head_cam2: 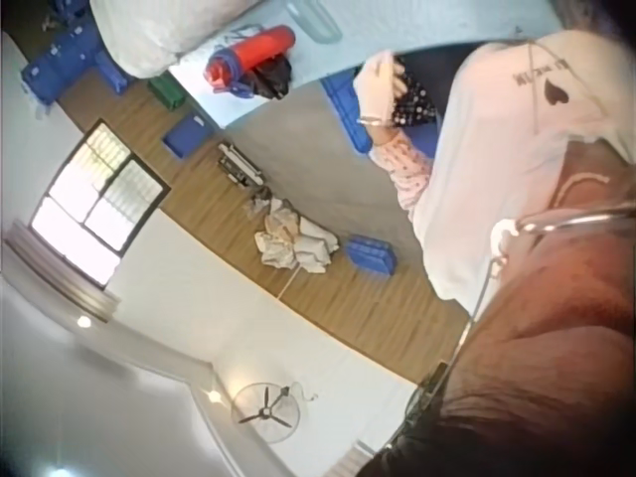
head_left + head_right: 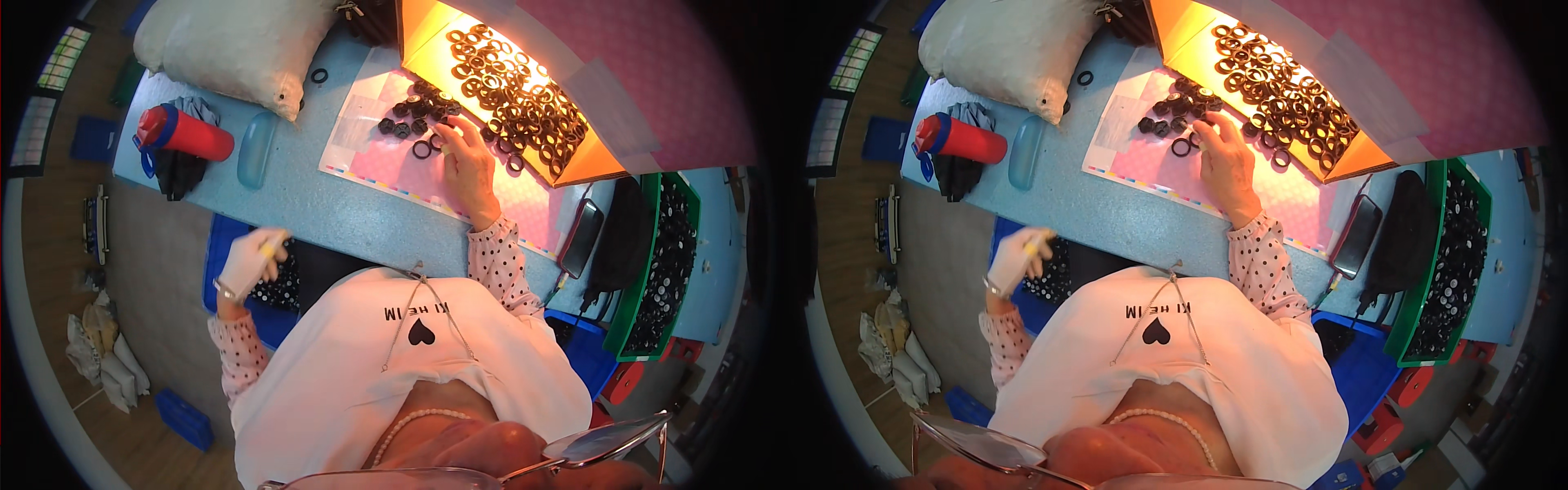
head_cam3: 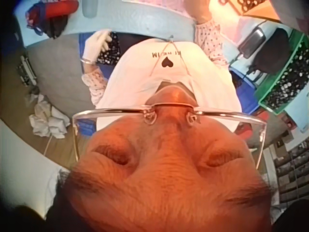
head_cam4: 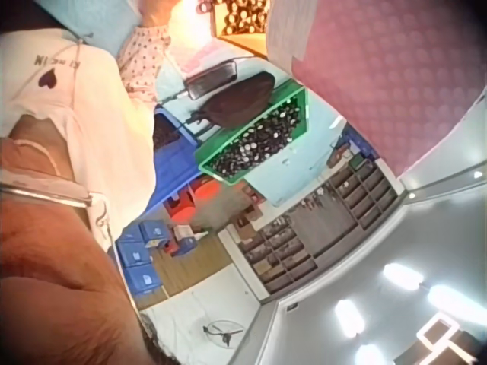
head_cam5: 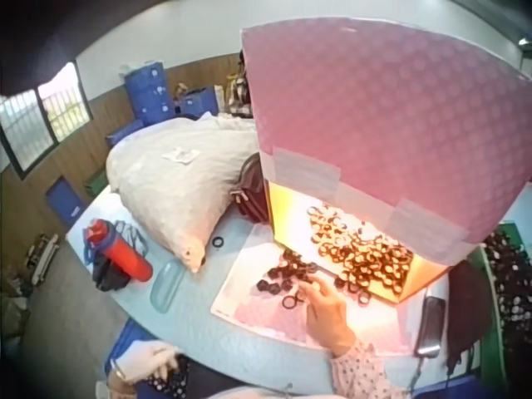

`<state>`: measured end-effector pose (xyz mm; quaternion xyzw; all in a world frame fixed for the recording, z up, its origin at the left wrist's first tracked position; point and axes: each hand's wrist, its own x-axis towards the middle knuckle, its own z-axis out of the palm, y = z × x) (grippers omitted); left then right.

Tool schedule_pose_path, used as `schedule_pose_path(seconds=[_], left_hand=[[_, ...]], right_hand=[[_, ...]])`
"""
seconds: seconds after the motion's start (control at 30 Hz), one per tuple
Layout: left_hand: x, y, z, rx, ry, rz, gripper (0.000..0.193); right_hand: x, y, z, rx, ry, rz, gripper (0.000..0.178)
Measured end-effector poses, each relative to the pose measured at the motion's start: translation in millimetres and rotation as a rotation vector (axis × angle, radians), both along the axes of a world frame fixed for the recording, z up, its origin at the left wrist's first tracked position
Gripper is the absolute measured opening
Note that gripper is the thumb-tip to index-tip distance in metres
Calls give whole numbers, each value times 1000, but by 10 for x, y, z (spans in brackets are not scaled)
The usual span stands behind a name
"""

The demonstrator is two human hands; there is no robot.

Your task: Assembling small black components with green wires at a workbench.

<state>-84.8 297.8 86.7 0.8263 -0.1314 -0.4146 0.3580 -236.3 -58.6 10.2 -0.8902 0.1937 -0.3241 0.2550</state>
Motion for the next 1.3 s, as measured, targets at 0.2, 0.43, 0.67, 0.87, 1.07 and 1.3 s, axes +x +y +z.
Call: schedule_pose_path(seconds=[0.2, 0.43, 0.67, 0.87, 1.07, 1.3], left_hand=[[230, -1516, 98, -373, -380, -264, 26], [399, -3097, -165, -524, -625, -469, 30], [207, -3437, 32, -349, -487, -565, 25], [-98, -2931, -439, -350, -834, -831, 16], [-176, -2944, -910, -229, -1353, -890, 13], [-128, -2933, -933, -404, -1191, -749, 9]], right_hand=[[9, -101, -42, -80, 91, -60, 42], [2, -83, -51, -129, 110, -79, 31], [-100, -262, -210, 83, -72, -158, 11], [-103, -261, -135, 299, -94, -183, 10], [-93, -223, -73, 363, -106, -185, 9], [-64, -161, -190, 706, -243, -178, 7]])
